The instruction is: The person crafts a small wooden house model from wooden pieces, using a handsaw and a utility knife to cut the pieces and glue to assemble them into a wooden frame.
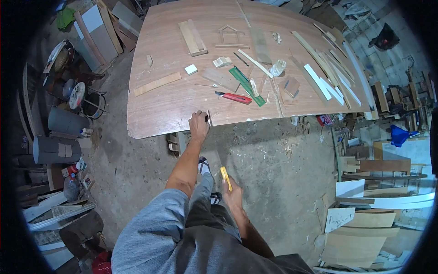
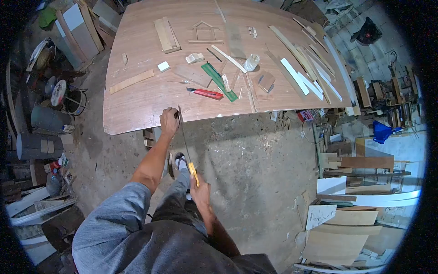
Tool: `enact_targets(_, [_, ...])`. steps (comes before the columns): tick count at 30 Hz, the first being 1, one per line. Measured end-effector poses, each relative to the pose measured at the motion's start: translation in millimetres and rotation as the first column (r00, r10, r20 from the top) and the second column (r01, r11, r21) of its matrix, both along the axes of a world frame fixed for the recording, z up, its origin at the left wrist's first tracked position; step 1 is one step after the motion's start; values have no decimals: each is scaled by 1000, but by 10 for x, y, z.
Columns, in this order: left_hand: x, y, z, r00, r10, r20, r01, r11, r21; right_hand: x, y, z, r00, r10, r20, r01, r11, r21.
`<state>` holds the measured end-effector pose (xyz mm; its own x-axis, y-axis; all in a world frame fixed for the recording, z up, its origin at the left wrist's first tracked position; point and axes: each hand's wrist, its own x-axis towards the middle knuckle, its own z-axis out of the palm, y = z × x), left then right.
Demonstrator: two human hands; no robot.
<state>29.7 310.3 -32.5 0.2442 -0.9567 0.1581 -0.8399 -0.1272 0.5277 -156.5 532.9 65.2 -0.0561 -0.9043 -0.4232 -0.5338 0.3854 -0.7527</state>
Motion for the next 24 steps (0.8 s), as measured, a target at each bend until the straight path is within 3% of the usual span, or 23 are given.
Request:
enact_targets(4, [193, -99, -120, 991, -62, -122, 51, 994, -95, -185, 141, -27, 992, -113, 49, 119, 983, -139])
enact_targets(6, [309, -72, -194, 944, -247, -219, 203, 957, -207, -228, -39, 129, 985, -150, 80, 163, 969, -187])
enact_targets(10, [308, -19, -68, 933, -270, -237, 206, 943, -262, -141, -506, -24, 983, -93, 157, 139, 940, -310])
enact_targets(14, [332, 35, -55, 972, -218, -85, 200, 963, -183, -7, -742, -57, 968, -95, 234, 164, 941, -298])
enact_targets(16, [370, 33, -7, 974, -217, -64, 205, 966, -157, 7, -801, 19, 955, -114, 272, 145, 985, -96])
enact_targets(17, [381, 41, -7, 971, -222, -89, 206, 966, -158, 20, -825, 13, 958, -108, 267, 139, 985, -100])
enact_targets(19, [392, 48, -3, 968, -221, -116, 202, 967, -159, 103, -869, -58, 996, -13, 87, 39, 953, -302])
enact_targets(24, [404, 80, 62, 961, -269, -58, 255, 950, -183, 357, -938, -193, 999, 0, 36, 9, 971, -238])
